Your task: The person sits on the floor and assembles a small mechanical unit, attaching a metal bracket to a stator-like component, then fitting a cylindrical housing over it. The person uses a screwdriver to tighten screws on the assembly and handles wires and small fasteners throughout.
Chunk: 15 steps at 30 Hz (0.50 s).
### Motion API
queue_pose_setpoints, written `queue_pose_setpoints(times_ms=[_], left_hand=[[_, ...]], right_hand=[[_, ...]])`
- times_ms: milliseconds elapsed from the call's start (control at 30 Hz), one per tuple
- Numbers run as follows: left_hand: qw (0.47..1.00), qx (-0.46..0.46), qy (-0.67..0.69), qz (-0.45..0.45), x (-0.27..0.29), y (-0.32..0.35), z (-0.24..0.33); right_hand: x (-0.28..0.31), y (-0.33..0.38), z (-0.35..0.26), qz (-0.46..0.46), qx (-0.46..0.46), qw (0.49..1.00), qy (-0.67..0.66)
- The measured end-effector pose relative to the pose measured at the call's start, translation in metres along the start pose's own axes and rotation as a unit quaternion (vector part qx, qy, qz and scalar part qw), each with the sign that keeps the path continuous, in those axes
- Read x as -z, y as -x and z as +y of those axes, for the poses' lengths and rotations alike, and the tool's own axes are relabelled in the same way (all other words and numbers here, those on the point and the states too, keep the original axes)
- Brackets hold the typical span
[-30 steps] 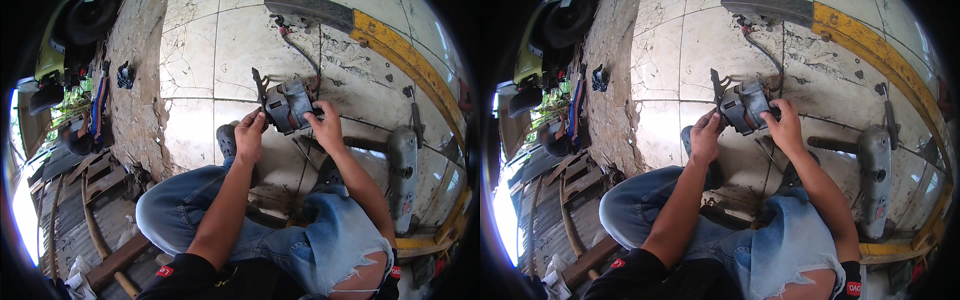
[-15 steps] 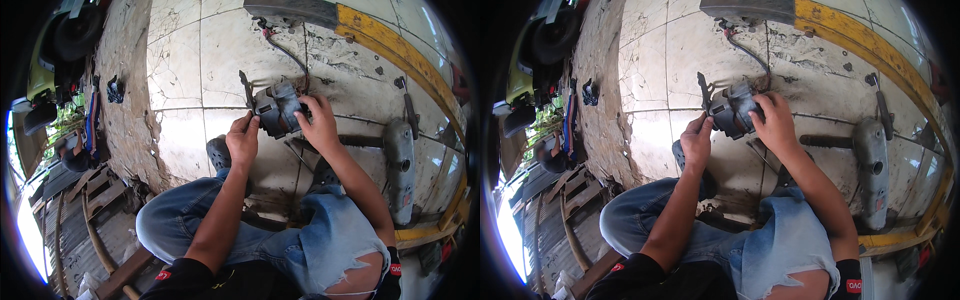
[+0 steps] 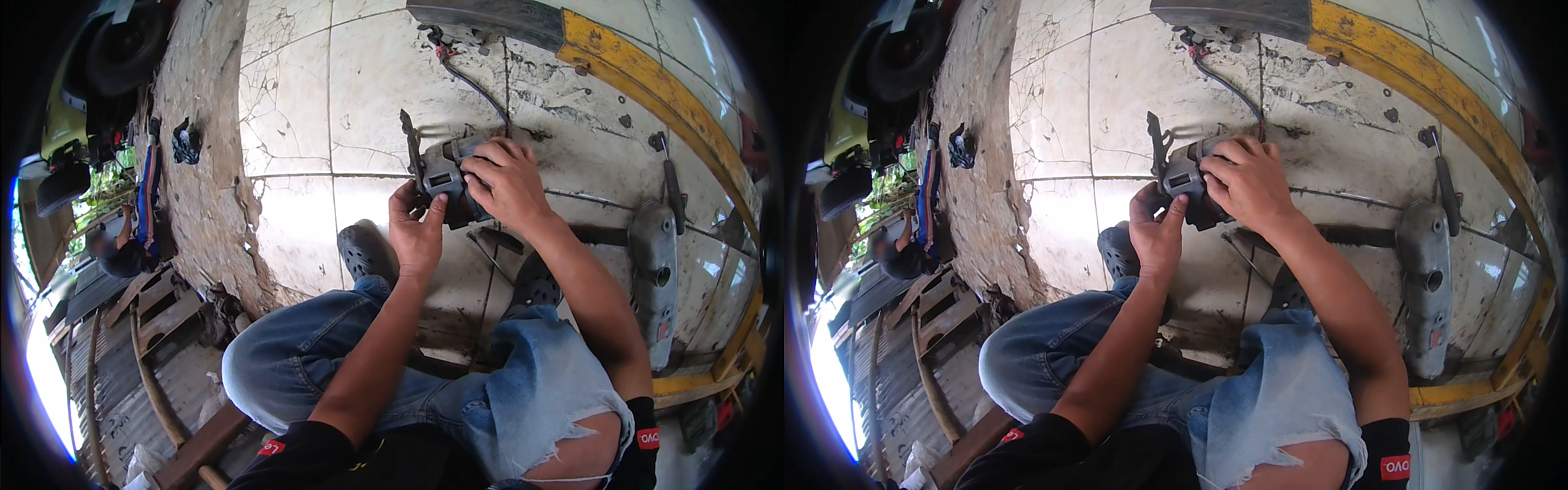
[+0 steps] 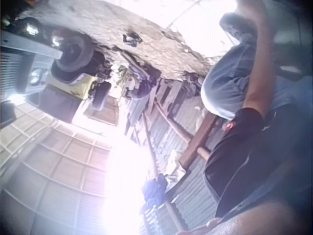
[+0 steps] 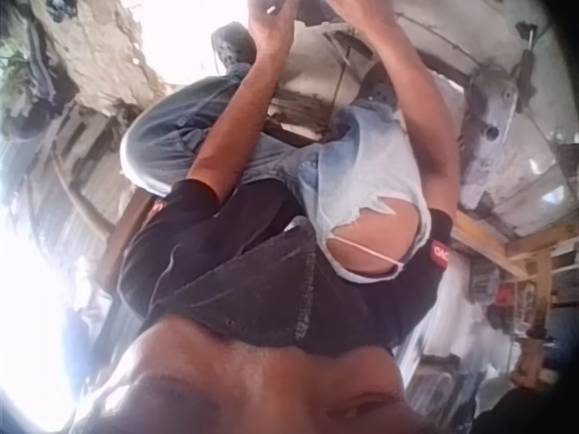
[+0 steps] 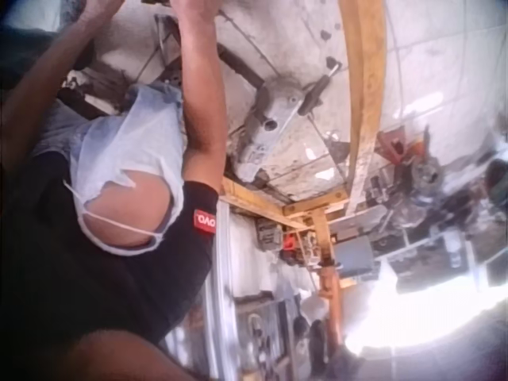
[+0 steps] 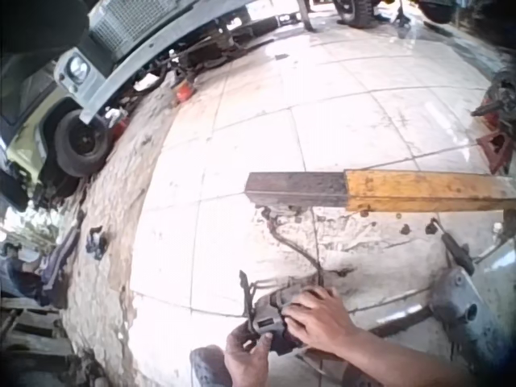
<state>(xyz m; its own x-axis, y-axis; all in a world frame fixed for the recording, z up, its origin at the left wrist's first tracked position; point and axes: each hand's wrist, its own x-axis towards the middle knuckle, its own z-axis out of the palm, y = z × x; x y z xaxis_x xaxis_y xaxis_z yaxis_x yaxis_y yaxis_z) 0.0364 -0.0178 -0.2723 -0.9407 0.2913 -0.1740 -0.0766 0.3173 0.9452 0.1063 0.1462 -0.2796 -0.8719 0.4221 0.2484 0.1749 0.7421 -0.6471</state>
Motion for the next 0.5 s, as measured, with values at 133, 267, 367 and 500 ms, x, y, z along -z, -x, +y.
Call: queue_pose_setpoints(times_ms=[133,267,367,500], left_hand=[[0.998,0.031,-0.046,0.005,0.003,0.001,-0.009],[1.000,-0.012,-0.023,-0.005,0.004,-0.001,-0.021],[0.999,-0.017,-0.034,-0.019,0.004,-0.003,-0.021],[1.000,-0.010,-0.016,-0.021,0.003,-0.002,-0.017]], right_hand=[[0.000,0.004,-0.004,-0.019,-0.022,1.000,-0.002],[0.014,-0.004,0.008,-0.041,-0.019,0.996,-0.071],[0.028,-0.010,0.039,-0.075,-0.091,0.976,-0.185],[0.037,-0.011,0.098,0.032,-0.252,0.964,-0.083]])
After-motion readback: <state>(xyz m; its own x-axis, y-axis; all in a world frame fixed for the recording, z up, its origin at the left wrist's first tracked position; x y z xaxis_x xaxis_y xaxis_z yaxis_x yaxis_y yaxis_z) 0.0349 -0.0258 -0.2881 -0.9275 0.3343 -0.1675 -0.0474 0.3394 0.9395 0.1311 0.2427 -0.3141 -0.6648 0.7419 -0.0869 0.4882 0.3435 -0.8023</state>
